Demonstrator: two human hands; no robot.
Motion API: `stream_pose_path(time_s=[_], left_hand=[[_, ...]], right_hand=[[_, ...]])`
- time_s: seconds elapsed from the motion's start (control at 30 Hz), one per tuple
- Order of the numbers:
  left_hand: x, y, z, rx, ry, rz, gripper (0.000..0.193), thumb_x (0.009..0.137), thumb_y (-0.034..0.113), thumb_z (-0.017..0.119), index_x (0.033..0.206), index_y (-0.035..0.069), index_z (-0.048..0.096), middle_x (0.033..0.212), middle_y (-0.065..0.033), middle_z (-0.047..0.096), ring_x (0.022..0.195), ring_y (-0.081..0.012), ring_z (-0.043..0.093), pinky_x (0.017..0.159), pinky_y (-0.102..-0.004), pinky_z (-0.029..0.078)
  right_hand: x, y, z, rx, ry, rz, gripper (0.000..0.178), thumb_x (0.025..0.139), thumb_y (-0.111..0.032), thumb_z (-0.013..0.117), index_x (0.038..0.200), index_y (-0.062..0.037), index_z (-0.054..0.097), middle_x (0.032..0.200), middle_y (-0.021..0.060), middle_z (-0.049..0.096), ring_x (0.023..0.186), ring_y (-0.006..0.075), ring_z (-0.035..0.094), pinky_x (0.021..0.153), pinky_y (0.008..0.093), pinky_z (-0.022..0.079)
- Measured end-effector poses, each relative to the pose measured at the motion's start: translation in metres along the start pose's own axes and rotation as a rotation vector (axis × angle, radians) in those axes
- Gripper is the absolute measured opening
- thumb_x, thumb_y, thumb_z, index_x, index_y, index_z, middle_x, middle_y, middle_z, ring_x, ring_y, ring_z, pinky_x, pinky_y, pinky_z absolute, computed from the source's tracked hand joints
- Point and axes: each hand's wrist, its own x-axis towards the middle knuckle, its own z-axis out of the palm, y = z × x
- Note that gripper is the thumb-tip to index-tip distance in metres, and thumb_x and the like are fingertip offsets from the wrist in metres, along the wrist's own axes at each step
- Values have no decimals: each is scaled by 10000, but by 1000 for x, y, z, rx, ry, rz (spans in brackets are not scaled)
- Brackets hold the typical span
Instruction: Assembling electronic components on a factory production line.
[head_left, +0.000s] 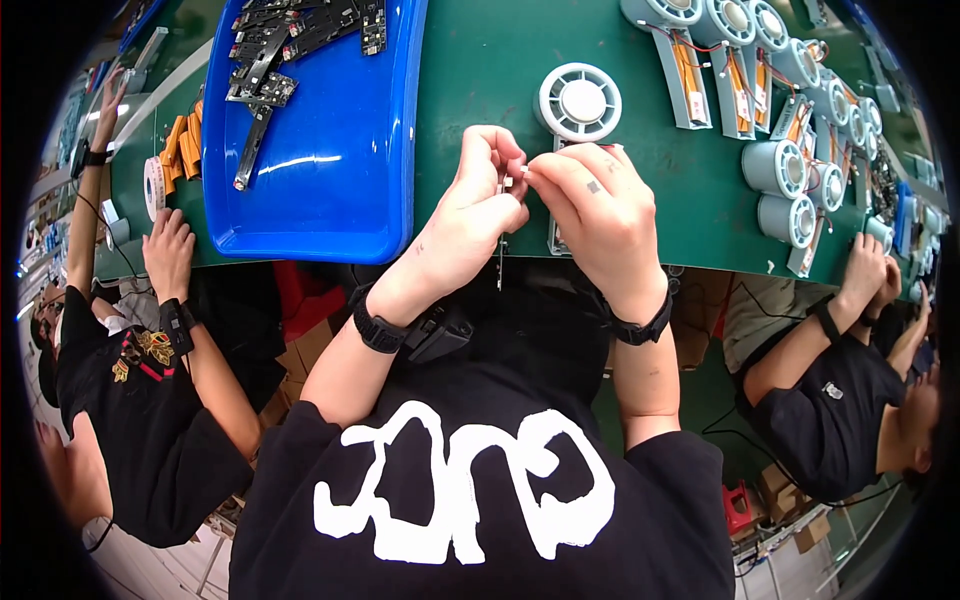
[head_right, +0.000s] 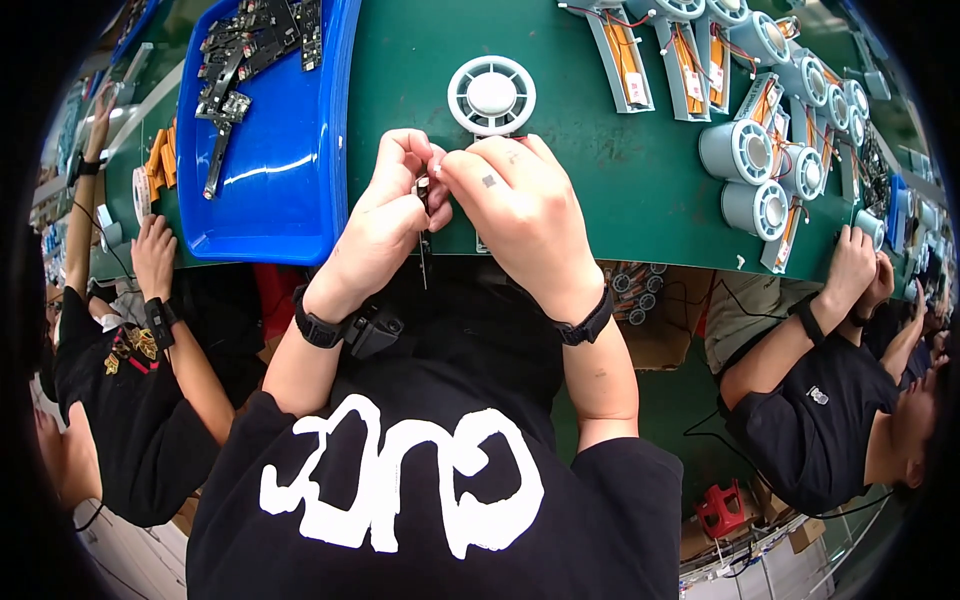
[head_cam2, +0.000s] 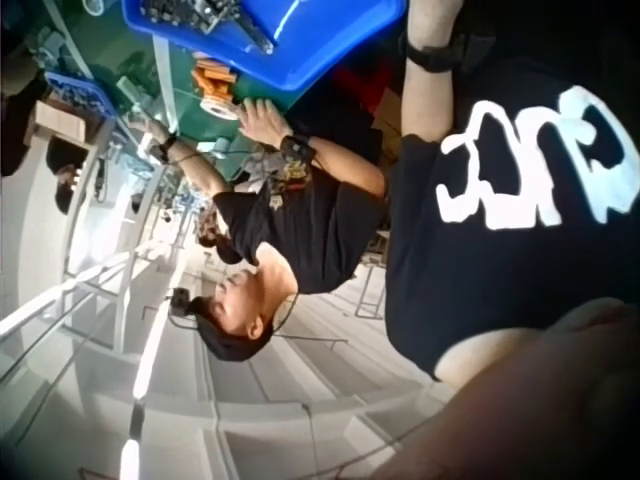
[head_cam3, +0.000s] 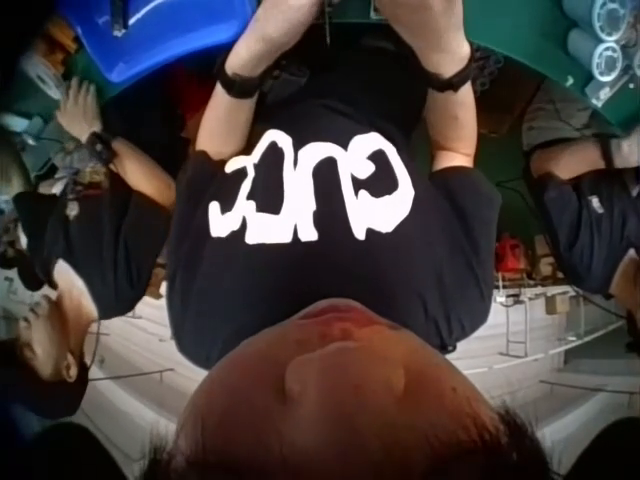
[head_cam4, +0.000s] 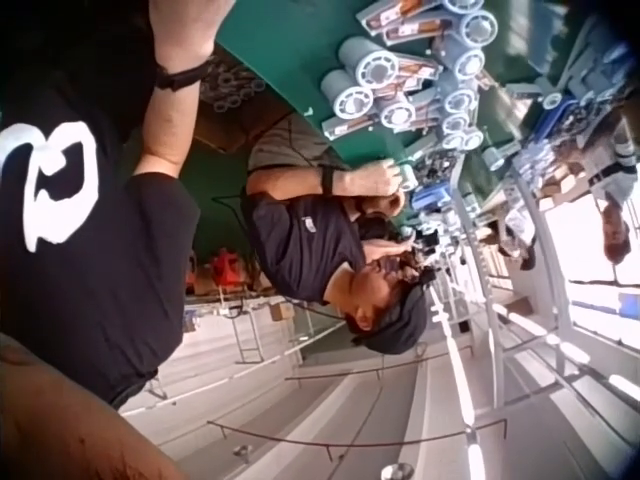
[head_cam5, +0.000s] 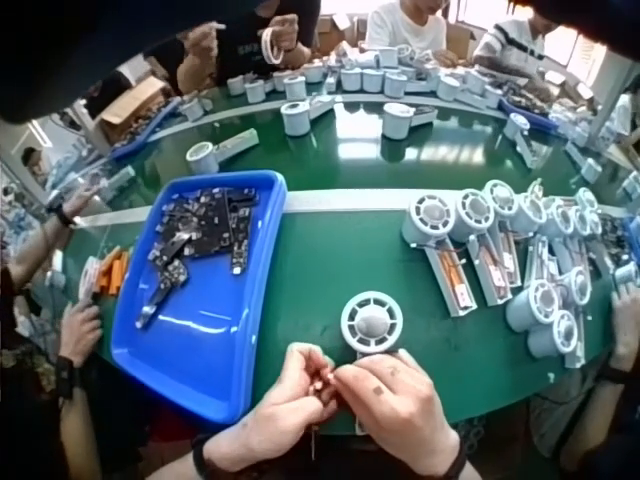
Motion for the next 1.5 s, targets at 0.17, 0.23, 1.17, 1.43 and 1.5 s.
stream_pose_path(time_s=[0.17, 0.23, 1.17, 1.43, 1.5], left_hand=[[-7, 9, -10, 62, 50, 10, 520, 922, -38, 654, 1374, 37, 408, 1054, -49, 514, 847, -114, 539, 735, -232, 493], [-12, 15, -4, 12, 61, 10, 512, 918, -44, 664, 1366, 29, 428, 1062, -57, 533, 878, -121, 564, 769, -244, 510], [-10, -7, 8, -276, 66, 38, 223, 1086, 135, 490, 1272, 13, 500, 1044, -79, 596, 715, -95, 497, 619, -263, 457], [-9, -8, 11, -299, 68, 22, 228, 1087, 140, 498, 1272, 9, 505, 940, -33, 552, 709, -85, 494, 604, -253, 438], [-9, -8, 9, -309, 72, 25, 234, 1087, 143, 498, 1278, 8, 502, 938, -32, 550, 711, -85, 496, 605, -252, 436]], right_hand=[[-3, 3, -7, 101, 2, 66, 217, 768, -22, 818, 965, -54, 731, 917, 70, 701, 809, 256, 688, 676, 332, 539], [-4, 3, -10, 113, -9, 64, 222, 766, -13, 816, 969, -52, 734, 920, 71, 701, 818, 256, 691, 680, 333, 544], [4, 2, -1, -46, -3, -37, 162, 800, 33, 729, 897, -34, 617, 791, 94, 626, 676, 286, 627, 597, 364, 494], [0, 7, -3, -105, -60, -47, 147, 805, -48, 733, 899, -53, 620, 897, 89, 663, 775, 253, 676, 650, 343, 551], [0, 7, -4, -86, -68, -36, 149, 800, -45, 731, 896, -50, 617, 895, 90, 657, 769, 253, 673, 656, 347, 556]])
